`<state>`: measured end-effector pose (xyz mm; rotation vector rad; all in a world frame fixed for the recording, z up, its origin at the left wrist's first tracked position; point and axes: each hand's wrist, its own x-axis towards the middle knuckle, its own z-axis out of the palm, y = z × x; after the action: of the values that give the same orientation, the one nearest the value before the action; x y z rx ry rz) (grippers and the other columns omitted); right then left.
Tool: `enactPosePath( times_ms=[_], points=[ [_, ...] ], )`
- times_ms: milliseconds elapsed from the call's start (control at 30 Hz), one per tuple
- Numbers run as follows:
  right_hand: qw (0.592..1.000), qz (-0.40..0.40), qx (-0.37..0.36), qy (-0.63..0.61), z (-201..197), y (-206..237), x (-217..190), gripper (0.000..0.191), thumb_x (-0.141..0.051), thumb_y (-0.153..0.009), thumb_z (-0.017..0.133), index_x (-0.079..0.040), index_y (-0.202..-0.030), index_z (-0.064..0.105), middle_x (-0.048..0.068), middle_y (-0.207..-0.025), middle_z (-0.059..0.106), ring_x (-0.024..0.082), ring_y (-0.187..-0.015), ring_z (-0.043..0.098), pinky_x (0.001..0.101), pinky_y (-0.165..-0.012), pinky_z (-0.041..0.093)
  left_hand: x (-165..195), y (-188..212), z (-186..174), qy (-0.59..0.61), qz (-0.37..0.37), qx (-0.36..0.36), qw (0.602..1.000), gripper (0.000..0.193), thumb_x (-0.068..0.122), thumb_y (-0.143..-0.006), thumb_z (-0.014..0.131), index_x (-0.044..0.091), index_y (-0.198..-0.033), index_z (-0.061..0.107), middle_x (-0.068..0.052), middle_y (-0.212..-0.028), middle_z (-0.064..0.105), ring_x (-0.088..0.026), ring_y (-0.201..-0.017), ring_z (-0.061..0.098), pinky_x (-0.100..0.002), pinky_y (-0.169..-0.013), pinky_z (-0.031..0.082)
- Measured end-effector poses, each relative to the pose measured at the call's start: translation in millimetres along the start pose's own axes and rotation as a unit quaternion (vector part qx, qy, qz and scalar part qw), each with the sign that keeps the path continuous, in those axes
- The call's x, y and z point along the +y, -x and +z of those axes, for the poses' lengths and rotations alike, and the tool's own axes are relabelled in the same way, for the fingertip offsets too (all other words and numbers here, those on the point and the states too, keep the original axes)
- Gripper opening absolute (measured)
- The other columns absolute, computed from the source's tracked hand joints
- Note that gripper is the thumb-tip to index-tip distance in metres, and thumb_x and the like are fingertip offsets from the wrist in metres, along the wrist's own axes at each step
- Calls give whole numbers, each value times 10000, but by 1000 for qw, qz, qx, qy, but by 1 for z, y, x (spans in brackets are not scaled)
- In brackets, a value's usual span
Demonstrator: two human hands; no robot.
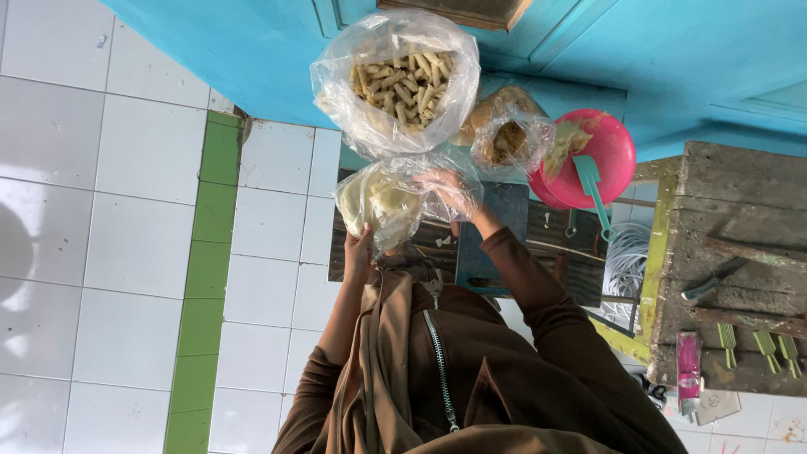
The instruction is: The person unwraps a stack of thin pastry sheets from plastic wrap, folds the sheets into smaller pieces, and arranges the folded pieces on a small cutting board. They use a small plastic spatula to scoop filling from a pink plate and place it onto the folded wrappers while working through the stack.
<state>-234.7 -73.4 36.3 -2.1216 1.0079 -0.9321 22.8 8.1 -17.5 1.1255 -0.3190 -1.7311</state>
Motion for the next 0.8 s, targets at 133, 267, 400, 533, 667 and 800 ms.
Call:
enactPosePath(
  times_ms=[133, 267, 400, 533, 667, 800],
  points=[
    [850, 212, -56, -478, 12, -19, -6, 584, -208, -1029, 619, 7, -1558, 494, 150, -1607, 525, 176, -1287, 534, 293, -1073, 460, -4, 7, 1, -69, 19, 29, 997, 437, 215, -1016, 651, 33, -1389, 517, -79, -1193, 673, -141, -1019, 633, -311, -841, 537],
    [730, 384, -50, -564, 20, -34, -9, 674, -326, -991, 592, -51, -1580, 413, 103, -1603, 474, 252, -1253, 480, 374, -995, 490, 0, 2, 4, -66, 42, -5, 997, 453, 192, -1021, 635, 74, -1434, 492, -60, -1254, 659, -126, -1075, 629, -298, -894, 535],
    [769, 404, -75, -490, 18, -28, -5, 600, -336, -983, 575, -133, -1531, 443, 71, -1585, 444, 233, -1417, 483, 477, -1110, 494, 9, -1, 7, -43, 56, -47, 996, 454, 172, -1022, 626, 95, -1446, 483, -50, -1253, 658, -122, -1088, 627, -299, -915, 539],
    [985, 132, -99, 56, 14, -5, 2, 745, -147, -761, 748, -163, -1476, 539, 75, -1577, 490, 270, -1450, 479, 425, -1198, 429, 9, -2, 8, -53, 58, -61, 995, 388, 154, -1032, 608, 80, -1396, 495, -43, -1217, 656, -116, -1058, 624, -300, -889, 543],
    [822, 388, 42, -414, 24, 8, 3, 748, -216, -865, 818, -71, -1542, 537, 124, -1581, 522, 289, -1454, 510, 451, -1173, 460, 8, -6, 8, -98, 79, -74, 989, 351, 144, -1054, 608, 64, -1381, 511, -47, -1194, 655, -104, -1046, 613, -282, -893, 529],
    [980, 167, -49, 93, 25, 24, -2, 851, -186, -798, 890, -159, -1538, 471, 87, -1537, 515, 283, -1372, 542, 420, -1153, 483, 13, -3, 15, -72, 90, -76, 990, 346, 141, -1056, 619, 47, -1377, 533, -55, -1172, 655, -113, -1019, 605, -288, -879, 525]
  ],
)
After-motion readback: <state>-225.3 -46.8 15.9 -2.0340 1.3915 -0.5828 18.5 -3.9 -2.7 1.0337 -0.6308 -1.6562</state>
